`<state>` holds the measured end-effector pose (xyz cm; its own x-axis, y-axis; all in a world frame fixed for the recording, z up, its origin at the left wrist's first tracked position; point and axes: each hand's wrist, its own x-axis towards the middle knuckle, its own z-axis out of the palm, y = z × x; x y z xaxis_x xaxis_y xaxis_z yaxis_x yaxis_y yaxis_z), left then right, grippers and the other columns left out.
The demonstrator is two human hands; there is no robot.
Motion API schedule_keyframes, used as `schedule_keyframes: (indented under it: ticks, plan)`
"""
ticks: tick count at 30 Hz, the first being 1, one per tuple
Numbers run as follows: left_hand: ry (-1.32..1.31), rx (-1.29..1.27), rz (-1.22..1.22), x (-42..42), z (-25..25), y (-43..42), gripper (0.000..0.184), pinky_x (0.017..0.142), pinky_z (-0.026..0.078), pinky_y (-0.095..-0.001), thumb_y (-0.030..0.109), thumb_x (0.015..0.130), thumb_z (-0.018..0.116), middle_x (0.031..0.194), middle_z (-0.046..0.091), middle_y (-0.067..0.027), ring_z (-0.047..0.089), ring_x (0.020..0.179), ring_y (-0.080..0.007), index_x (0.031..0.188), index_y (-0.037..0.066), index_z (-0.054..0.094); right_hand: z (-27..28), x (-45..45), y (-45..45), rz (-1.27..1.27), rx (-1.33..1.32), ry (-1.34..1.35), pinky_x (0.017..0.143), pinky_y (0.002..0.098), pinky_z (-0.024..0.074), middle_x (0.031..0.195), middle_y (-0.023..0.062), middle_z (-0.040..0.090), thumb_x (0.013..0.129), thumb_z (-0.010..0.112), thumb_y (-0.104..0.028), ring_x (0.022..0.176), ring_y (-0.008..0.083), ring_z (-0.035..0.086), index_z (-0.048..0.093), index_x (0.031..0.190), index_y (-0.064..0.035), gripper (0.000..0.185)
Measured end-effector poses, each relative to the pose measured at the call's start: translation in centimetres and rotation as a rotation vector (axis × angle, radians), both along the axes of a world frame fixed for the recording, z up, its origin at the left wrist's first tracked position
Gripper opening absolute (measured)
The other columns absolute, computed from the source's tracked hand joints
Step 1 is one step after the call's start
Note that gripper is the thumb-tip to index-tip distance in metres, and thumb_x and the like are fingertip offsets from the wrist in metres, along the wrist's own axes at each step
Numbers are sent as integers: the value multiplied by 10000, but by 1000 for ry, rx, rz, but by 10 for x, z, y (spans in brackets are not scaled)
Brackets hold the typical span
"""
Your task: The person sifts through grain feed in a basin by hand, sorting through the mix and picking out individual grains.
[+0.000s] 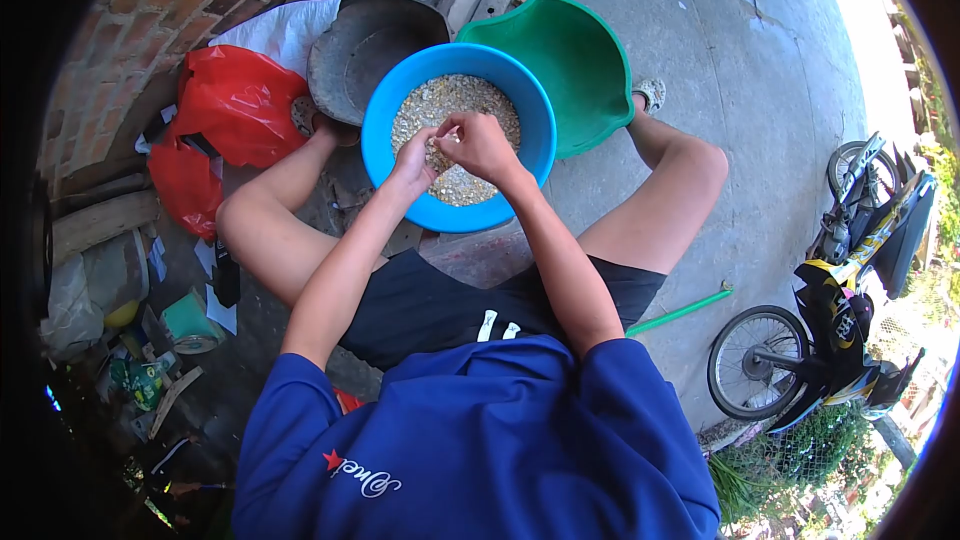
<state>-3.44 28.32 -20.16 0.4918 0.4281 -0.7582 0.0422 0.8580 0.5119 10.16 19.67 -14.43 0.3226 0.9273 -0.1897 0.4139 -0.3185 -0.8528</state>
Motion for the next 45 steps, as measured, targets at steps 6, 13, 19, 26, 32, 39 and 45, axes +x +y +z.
schedule_keyframes:
  ticks: [6, 13, 19, 26, 32, 39, 45]
  plan:
    - [45, 15, 24, -4, -12, 0, 146, 721, 541, -361, 231, 974, 539, 942, 570, -46, 580, 866, -163, 1009, 106, 605, -16, -11, 0, 142, 82, -140, 669, 464, 524, 669, 185, 648, 793, 746, -204, 652, 348, 676, 775, 992, -88, 232]
    - [20, -39, 19, -4, -6, 2, 199, 790, 559, -412, 250, 988, 539, 1000, 607, -80, 626, 865, -193, 1057, 76, 608, -17, -8, 0, 74, 87, -39, 564, 420, 491, 600, 124, 605, 846, 628, -171, 531, 264, 595, 716, 884, -43, 160]
    - [-25, -37, 27, -1, -2, 1, 294, 903, 588, -468, 235, 1013, 490, 1105, 667, -137, 691, 1015, -250, 1173, 9, 590, -25, 18, -3, 3, -99, 1196, 438, 299, 208, 594, -56, 332, 950, 401, -198, 474, 90, 264, 458, 775, -110, 204]
    - [-95, -48, -14, -2, -10, 1, 310, 933, 595, -462, 234, 1036, 461, 1150, 674, -153, 703, 1024, -264, 1219, 8, 570, -30, 15, 0, -79, -11, 382, 548, 352, 460, 623, 45, 588, 886, 638, -220, 509, 151, 517, 725, 845, -16, 226]
    - [-90, -67, -22, -1, -12, 2, 290, 932, 595, -472, 236, 1038, 466, 1172, 667, -161, 691, 1056, -266, 1201, 22, 573, -9, 19, -5, 48, -25, 86, 649, 383, 542, 675, 155, 678, 814, 731, -217, 637, 222, 685, 791, 946, -45, 224]
    - [-1, -10, 7, 3, 10, -4, 328, 940, 590, -469, 225, 1029, 484, 1178, 667, -166, 691, 1060, -270, 1239, -14, 562, -15, 13, -3, 102, -1, 28, 690, 398, 567, 722, 161, 713, 838, 705, -195, 689, 249, 723, 734, 924, -9, 207]
    - [-115, -43, -65, 2, 10, 2, 371, 884, 601, -453, 200, 1037, 414, 1183, 660, -227, 711, 1038, -323, 1228, -66, 588, -39, 28, -3, -209, 107, 1135, 483, 256, 357, 637, -36, 445, 989, 508, -157, 500, 87, 424, 501, 954, -89, 77]
